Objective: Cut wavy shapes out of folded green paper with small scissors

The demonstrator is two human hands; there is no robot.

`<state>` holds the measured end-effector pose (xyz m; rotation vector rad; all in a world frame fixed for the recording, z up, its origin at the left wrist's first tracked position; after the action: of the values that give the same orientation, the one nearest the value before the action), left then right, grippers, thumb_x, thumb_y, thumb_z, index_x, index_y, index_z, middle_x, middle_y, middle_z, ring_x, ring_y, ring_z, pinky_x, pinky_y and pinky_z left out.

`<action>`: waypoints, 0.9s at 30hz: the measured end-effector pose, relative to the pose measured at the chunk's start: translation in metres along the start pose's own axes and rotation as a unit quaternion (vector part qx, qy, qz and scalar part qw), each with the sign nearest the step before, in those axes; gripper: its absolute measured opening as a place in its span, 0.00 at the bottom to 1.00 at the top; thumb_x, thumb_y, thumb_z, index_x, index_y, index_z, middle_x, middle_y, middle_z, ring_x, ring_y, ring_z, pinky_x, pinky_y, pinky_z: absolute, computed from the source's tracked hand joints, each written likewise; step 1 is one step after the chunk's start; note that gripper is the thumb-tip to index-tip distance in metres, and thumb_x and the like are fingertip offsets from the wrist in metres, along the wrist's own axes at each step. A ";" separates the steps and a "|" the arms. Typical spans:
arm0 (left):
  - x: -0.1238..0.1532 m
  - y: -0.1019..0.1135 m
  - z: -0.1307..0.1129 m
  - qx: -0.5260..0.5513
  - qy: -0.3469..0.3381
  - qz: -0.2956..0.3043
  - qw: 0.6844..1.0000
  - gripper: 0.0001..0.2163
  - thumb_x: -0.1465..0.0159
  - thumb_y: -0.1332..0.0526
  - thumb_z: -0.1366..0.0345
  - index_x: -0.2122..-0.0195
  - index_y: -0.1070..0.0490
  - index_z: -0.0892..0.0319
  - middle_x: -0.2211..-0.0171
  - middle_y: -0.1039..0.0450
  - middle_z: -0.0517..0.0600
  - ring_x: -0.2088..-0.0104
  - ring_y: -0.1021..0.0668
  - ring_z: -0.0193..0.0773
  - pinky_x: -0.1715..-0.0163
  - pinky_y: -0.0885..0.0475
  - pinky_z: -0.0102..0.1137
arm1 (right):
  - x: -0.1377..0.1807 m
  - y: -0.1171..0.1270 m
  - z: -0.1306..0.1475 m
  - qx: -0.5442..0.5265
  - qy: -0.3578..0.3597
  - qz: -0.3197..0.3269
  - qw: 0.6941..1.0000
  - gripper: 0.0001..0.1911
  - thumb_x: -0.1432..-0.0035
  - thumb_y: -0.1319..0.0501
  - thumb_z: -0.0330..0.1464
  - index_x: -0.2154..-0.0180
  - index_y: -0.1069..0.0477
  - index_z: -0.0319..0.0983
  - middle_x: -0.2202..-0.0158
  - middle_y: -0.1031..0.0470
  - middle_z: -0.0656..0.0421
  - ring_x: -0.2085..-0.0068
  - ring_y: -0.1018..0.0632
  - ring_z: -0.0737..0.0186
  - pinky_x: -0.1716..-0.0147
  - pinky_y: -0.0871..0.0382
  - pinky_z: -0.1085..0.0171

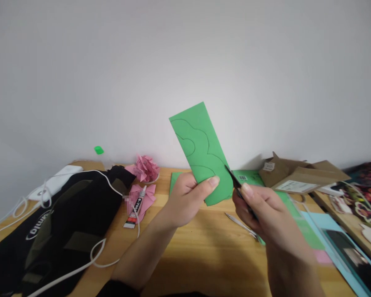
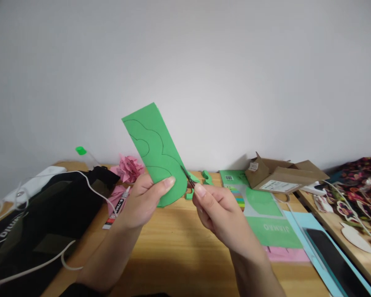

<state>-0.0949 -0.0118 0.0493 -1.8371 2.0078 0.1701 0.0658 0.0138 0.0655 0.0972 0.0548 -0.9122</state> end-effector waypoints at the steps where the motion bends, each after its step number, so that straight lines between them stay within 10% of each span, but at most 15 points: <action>1: 0.000 0.000 0.000 -0.005 0.004 0.002 1.000 0.18 0.35 0.44 0.58 0.79 0.43 0.58 0.80 0.44 0.43 0.79 0.41 0.28 0.78 0.41 0.27 | 0.000 0.000 -0.001 -0.002 -0.002 -0.001 1.000 0.30 0.37 0.46 0.51 0.83 0.45 0.40 0.88 0.51 0.68 0.85 0.51 0.74 0.86 0.59 0.68; 27: -0.001 0.005 0.016 0.067 0.011 -0.052 0.996 0.17 0.37 0.40 0.57 0.79 0.39 0.60 0.79 0.42 0.43 0.78 0.38 0.28 0.77 0.40 0.27 | 0.002 0.007 -0.012 -0.028 -0.035 0.020 0.999 0.28 0.37 0.45 0.50 0.82 0.46 0.41 0.89 0.51 0.69 0.85 0.52 0.74 0.87 0.62 0.68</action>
<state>-0.0958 -0.0048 0.0340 -1.8610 1.8831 -0.0139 0.0727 0.0175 0.0540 0.0138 0.0125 -0.8735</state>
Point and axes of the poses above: each hand's wrist, its own x-axis away from the middle knuckle, its own y-axis out of the back of the hand, z = x × y, the point moved 1 cm from there along -x, towards the middle knuckle
